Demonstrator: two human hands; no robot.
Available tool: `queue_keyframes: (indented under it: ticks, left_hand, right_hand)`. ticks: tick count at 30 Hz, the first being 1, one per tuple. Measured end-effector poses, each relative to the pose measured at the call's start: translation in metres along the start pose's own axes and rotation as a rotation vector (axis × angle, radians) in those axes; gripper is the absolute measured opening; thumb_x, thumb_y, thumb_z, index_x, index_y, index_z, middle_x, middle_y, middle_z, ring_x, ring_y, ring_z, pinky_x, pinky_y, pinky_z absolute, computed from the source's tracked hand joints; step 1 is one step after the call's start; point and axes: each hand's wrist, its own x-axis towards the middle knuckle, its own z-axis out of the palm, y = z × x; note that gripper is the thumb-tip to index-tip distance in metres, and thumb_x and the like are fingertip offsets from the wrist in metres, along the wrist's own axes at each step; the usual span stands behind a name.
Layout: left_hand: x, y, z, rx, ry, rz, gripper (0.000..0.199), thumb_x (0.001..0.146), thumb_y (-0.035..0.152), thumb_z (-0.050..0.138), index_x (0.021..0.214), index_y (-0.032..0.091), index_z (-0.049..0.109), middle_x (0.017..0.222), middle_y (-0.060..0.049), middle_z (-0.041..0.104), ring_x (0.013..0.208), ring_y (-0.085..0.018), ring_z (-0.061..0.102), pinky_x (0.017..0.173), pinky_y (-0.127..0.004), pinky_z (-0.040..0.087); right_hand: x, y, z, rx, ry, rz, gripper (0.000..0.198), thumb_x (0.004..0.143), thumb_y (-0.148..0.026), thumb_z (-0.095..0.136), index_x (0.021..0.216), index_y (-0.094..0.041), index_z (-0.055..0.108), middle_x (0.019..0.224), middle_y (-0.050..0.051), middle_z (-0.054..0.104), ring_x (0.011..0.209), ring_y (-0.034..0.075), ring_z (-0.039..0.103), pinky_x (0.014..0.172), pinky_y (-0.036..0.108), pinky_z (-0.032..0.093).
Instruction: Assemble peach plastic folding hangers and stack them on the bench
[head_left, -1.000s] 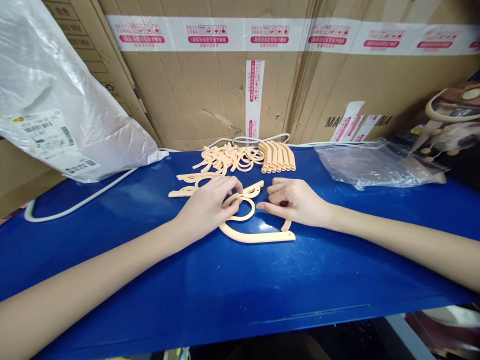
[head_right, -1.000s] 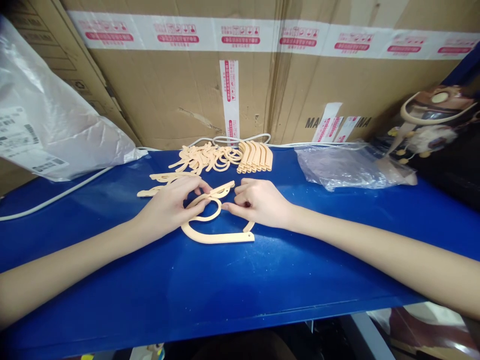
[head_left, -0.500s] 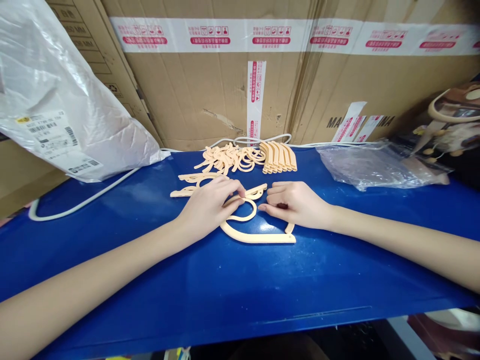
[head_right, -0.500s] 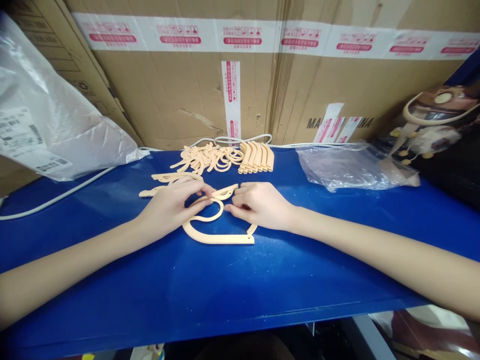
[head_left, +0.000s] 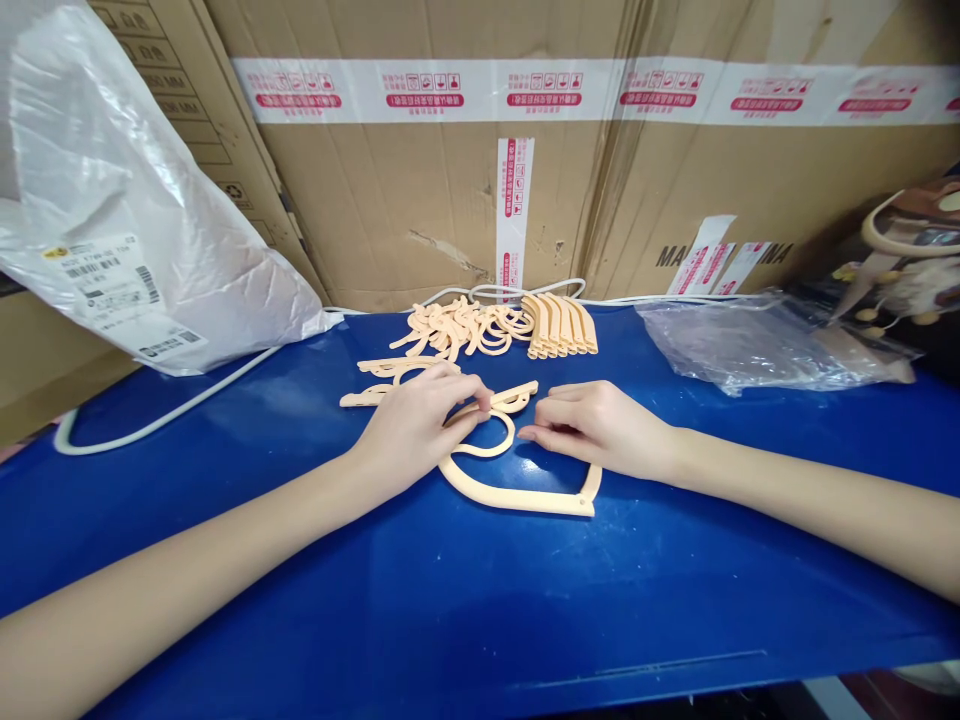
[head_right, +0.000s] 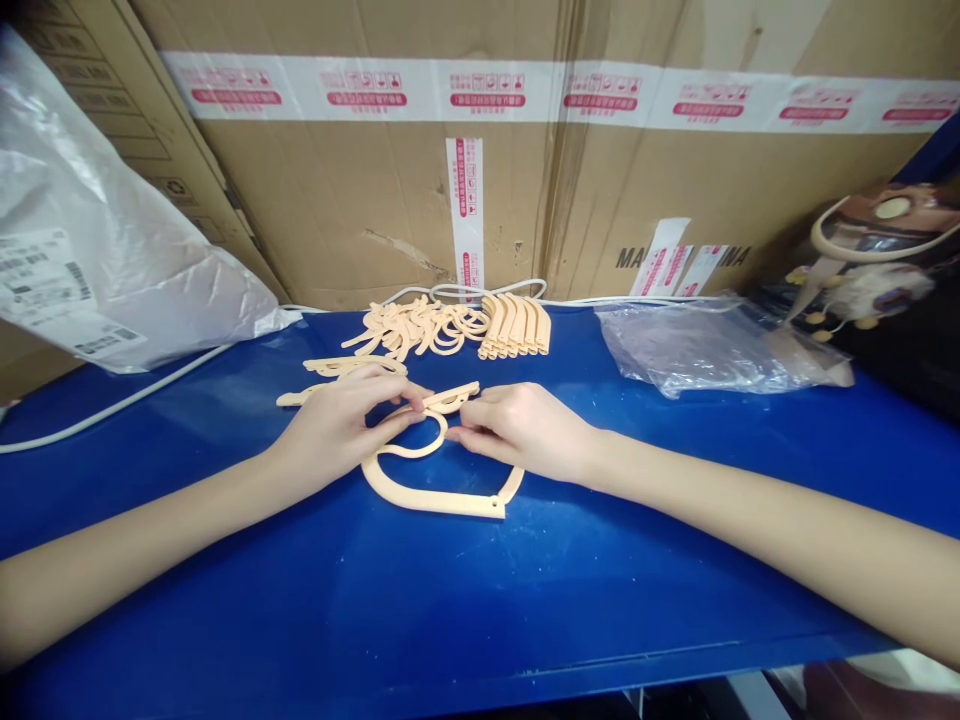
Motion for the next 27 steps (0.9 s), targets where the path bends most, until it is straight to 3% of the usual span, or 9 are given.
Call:
queue_keyframes:
  ticks: [8,14,18,20,22,24,27]
  left_hand:
    - [0.0,-0.003,0.002,-0.001,0.016,-0.024,0.009,0.087,0.026,0.055,0.086,0.023,0.064,0.087,-0.001,0.063,0.085,-0.017,0.057,0.075,-0.03,0.045]
    - [-0.001,-0.005,0.004,-0.01,0.026,-0.023,0.012,0.087,0.027,0.058,0.092,0.025,0.068,0.088,-0.001,0.065,0.083,-0.017,0.059,0.074,-0.03,0.045]
    - [-0.001,-0.005,0.003,-0.03,0.017,0.011,0.015,0.087,0.026,0.057,0.097,0.027,0.069,0.088,0.0,0.069,0.083,-0.017,0.06,0.072,-0.03,0.046]
    - [0.0,-0.004,0.002,-0.045,0.008,0.016,0.016,0.087,0.025,0.056,0.097,0.026,0.069,0.09,0.001,0.07,0.084,-0.018,0.059,0.073,-0.031,0.046]
    - [0.0,-0.003,0.002,-0.058,-0.011,0.011,0.016,0.087,0.023,0.054,0.096,0.024,0.068,0.093,0.0,0.07,0.088,-0.018,0.059,0.077,-0.032,0.046]
    - [0.0,-0.002,0.0,-0.067,-0.026,0.019,0.017,0.087,0.022,0.052,0.097,0.023,0.067,0.096,0.0,0.069,0.093,-0.018,0.059,0.082,-0.033,0.045]
    - [0.0,0.003,-0.003,-0.061,-0.01,0.072,0.018,0.089,0.023,0.05,0.098,0.023,0.065,0.105,-0.001,0.066,0.101,-0.018,0.056,0.089,-0.034,0.042]
  right_hand:
    - [-0.002,-0.001,-0.001,0.136,0.046,-0.023,0.027,0.093,-0.035,0.048,0.074,-0.016,0.053,0.065,-0.002,0.051,0.059,0.008,0.049,0.059,0.019,0.037]
    - [-0.003,-0.005,-0.001,0.359,0.1,0.154,0.029,0.091,-0.039,0.051,0.073,-0.016,0.049,0.054,-0.008,0.041,0.045,0.004,0.033,0.045,0.017,0.028]
    - [0.002,-0.002,-0.018,0.542,0.002,0.273,0.037,0.091,-0.047,0.045,0.071,-0.017,0.048,0.053,-0.008,0.037,0.047,0.005,0.031,0.043,0.018,0.026]
    - [0.005,-0.002,-0.034,0.383,-0.108,0.25,0.039,0.091,-0.047,0.045,0.067,-0.017,0.047,0.054,-0.007,0.038,0.048,0.006,0.033,0.044,0.018,0.026]
    - [0.005,-0.004,-0.048,0.037,-0.264,0.246,0.04,0.089,-0.046,0.049,0.062,-0.017,0.05,0.05,-0.006,0.041,0.046,0.006,0.034,0.046,0.02,0.025]
    - [0.003,-0.008,-0.055,-0.303,-0.384,0.334,0.044,0.085,-0.051,0.053,0.057,-0.017,0.051,0.048,-0.004,0.044,0.042,0.008,0.036,0.045,0.023,0.02]
    - [-0.004,-0.013,-0.051,-0.568,-0.36,0.419,0.049,0.084,-0.058,0.048,0.058,-0.017,0.054,0.051,0.002,0.053,0.044,0.013,0.045,0.045,0.025,0.014]
